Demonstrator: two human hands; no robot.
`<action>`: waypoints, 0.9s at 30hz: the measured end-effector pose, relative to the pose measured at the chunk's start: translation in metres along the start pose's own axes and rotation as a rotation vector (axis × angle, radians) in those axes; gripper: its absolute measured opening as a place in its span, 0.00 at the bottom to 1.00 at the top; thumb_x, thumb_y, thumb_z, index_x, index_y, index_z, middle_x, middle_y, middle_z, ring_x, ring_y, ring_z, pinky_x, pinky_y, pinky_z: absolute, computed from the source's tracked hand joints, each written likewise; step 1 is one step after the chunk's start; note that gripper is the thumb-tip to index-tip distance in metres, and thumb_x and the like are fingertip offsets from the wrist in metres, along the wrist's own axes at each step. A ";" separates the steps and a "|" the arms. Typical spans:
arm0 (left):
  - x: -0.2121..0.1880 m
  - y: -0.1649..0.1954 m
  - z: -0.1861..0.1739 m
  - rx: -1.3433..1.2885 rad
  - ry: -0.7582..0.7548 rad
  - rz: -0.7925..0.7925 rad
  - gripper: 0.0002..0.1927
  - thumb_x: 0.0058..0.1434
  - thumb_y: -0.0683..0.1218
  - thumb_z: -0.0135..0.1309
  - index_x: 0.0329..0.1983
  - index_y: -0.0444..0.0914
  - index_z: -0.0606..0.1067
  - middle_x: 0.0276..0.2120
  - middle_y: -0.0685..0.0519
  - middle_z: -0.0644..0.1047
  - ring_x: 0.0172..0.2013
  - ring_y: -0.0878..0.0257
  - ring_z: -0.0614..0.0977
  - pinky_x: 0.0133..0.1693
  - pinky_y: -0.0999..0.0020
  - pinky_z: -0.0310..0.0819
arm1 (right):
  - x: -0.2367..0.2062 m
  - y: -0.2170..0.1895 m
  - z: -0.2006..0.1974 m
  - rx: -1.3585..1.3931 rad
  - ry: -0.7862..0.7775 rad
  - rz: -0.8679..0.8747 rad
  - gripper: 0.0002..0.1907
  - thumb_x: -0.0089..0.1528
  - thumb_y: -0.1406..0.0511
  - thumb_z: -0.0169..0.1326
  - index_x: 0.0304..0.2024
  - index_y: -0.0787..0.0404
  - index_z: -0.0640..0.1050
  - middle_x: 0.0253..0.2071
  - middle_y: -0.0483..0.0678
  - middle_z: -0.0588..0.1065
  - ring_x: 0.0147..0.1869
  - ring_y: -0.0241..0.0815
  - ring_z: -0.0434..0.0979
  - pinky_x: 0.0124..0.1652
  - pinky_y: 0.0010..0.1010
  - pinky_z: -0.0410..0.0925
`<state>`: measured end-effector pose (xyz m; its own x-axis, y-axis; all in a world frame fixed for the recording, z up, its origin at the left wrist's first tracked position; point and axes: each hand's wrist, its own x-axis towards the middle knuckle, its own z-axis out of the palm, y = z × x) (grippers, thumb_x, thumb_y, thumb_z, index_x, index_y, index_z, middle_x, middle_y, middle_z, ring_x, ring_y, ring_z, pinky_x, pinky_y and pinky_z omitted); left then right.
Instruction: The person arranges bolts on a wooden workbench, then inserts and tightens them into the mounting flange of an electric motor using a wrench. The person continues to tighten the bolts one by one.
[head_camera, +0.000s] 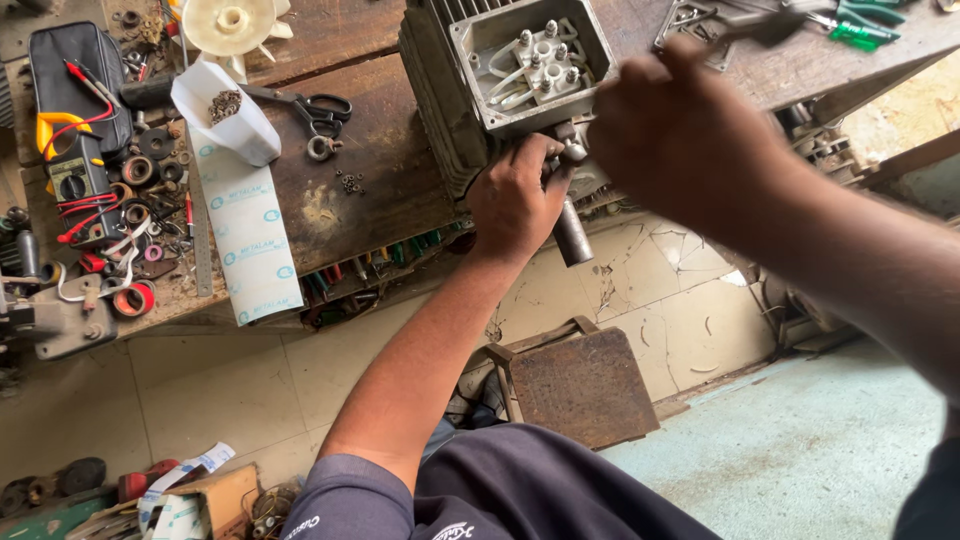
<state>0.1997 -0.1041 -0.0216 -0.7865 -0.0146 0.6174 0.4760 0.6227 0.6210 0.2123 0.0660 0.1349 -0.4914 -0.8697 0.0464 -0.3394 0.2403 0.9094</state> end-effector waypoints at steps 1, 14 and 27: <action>0.000 0.000 -0.001 -0.005 0.006 -0.002 0.13 0.54 0.45 0.68 0.40 0.43 0.76 0.27 0.55 0.80 0.28 0.60 0.84 0.30 0.65 0.76 | -0.012 -0.001 0.011 0.047 -0.037 0.035 0.17 0.42 0.56 0.63 0.33 0.47 0.77 0.31 0.38 0.73 0.46 0.37 0.76 0.53 0.34 0.63; -0.002 -0.013 -0.004 -0.099 0.007 0.107 0.12 0.62 0.48 0.66 0.45 0.43 0.77 0.30 0.56 0.81 0.29 0.61 0.83 0.31 0.65 0.76 | -0.025 -0.252 0.118 2.555 0.730 1.346 0.10 0.69 0.70 0.57 0.52 0.60 0.73 0.40 0.43 0.72 0.40 0.30 0.70 0.38 0.20 0.64; -0.002 -0.018 -0.011 -0.177 -0.069 0.054 0.13 0.61 0.50 0.67 0.44 0.42 0.78 0.31 0.56 0.82 0.31 0.64 0.85 0.33 0.67 0.79 | -0.072 -0.181 0.109 1.542 0.452 0.992 0.10 0.64 0.77 0.57 0.46 0.64 0.76 0.40 0.47 0.74 0.43 0.37 0.74 0.44 0.29 0.68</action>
<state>0.1971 -0.1237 -0.0289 -0.7801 0.0722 0.6214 0.5751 0.4738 0.6669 0.2216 0.1320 -0.0782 -0.8019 -0.1632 0.5748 -0.5551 0.5593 -0.6157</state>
